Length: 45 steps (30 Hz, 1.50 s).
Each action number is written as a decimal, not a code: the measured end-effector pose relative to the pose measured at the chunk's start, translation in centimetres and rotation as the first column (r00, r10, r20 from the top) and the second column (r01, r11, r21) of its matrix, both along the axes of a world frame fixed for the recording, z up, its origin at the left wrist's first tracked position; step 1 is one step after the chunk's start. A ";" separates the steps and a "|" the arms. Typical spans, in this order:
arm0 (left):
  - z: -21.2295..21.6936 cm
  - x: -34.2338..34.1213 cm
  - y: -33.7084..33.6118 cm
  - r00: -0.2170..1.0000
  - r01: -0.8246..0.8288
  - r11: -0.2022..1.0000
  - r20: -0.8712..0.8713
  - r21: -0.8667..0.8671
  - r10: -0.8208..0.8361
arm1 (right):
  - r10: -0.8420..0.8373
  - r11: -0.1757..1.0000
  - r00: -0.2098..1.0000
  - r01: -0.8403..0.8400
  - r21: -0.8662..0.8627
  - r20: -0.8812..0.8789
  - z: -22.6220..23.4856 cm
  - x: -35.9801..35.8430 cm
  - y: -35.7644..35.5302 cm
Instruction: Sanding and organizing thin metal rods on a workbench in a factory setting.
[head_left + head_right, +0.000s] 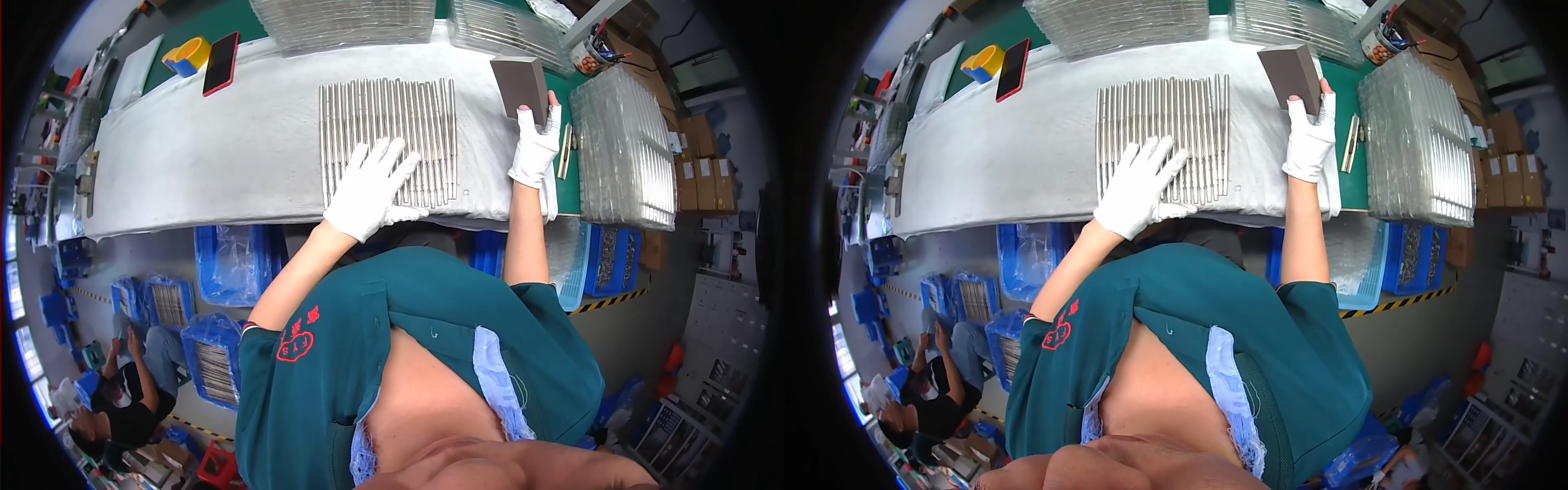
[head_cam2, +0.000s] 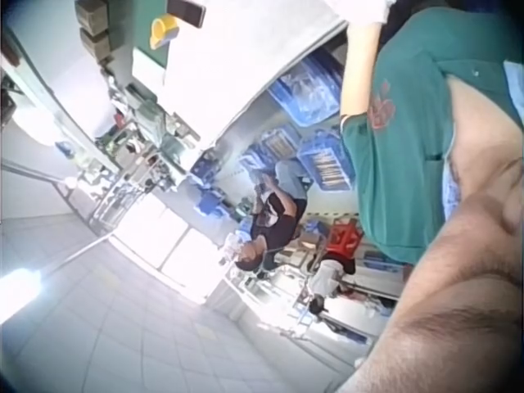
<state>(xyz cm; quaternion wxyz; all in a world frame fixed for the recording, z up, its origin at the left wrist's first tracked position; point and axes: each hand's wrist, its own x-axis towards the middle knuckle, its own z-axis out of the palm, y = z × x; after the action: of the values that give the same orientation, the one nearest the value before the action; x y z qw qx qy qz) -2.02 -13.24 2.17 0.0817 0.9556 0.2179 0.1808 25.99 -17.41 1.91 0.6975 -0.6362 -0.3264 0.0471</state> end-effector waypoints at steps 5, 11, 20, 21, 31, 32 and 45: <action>0.0 0.1 -0.1 0.996 0.007 1.000 -0.084 0.009 -0.006 | 0.010 0.999 1.000 -0.009 0.033 -0.021 -0.2 0.0 0.1; -0.4 0.3 0.0 0.997 0.003 1.000 -0.077 0.008 -0.002 | 0.027 0.999 1.000 -0.027 0.039 0.001 -0.2 0.2 0.0; -0.8 2.2 -0.3 0.995 0.097 0.995 0.036 0.023 -0.098 | -0.012 1.000 0.995 0.013 -0.009 0.098 -0.5 0.4 0.0; -1.1 2.5 -0.2 0.993 0.114 0.993 0.038 0.041 -0.115 | -0.023 1.000 0.993 0.024 -0.003 0.119 -0.6 0.5 0.0; -1.4 2.7 -0.4 0.995 0.099 0.995 -0.028 0.028 -0.098 | -0.031 0.999 0.990 0.029 0.015 0.136 -0.9 1.0 0.1; -1.4 2.6 -0.4 0.995 0.098 0.995 -0.027 0.028 -0.097 | -0.032 0.999 0.991 0.028 0.029 0.132 -1.0 1.1 0.1; -1.6 5.7 -0.8 0.955 0.278 0.956 0.078 0.089 -0.285 | -0.041 0.999 0.989 0.043 -0.017 0.139 -0.4 0.3 0.1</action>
<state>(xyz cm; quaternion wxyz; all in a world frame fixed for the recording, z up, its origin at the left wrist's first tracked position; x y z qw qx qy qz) 3.70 -14.00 0.56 0.0797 0.9702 0.0683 0.2185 26.29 -17.30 1.47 0.6675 -0.6515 -0.3603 -0.0088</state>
